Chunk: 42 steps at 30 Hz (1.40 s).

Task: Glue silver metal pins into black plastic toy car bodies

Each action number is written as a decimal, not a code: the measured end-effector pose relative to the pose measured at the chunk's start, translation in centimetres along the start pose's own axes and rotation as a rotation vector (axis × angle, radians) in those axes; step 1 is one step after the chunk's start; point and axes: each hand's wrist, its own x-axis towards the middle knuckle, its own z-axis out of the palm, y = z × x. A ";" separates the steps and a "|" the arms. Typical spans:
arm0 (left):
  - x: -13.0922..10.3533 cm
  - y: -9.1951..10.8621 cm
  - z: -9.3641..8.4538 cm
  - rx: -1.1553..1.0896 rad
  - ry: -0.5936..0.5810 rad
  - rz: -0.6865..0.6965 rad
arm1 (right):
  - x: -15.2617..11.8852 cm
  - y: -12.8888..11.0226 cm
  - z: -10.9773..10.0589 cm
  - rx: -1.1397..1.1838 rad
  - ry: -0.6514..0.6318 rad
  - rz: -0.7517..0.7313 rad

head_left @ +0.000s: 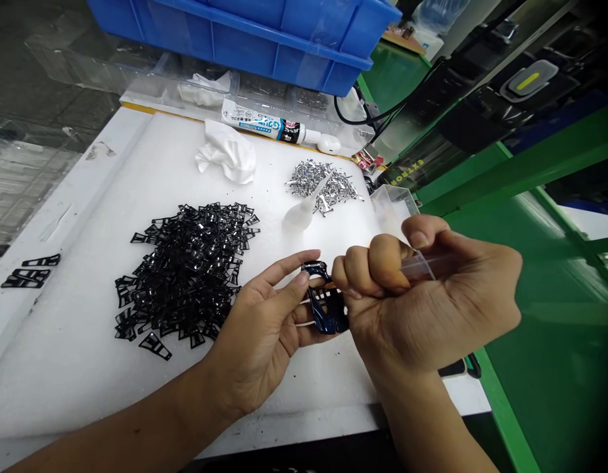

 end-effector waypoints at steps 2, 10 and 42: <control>0.0 0.0 0.0 -0.010 0.000 0.002 | 0.0 0.1 0.1 -0.002 0.023 -0.012; -0.2 0.0 0.0 -0.006 0.000 -0.002 | -0.2 0.1 0.2 0.016 0.086 -0.060; -0.2 0.1 0.1 -0.020 -0.019 0.001 | -0.3 0.2 -0.7 -0.001 0.079 -0.220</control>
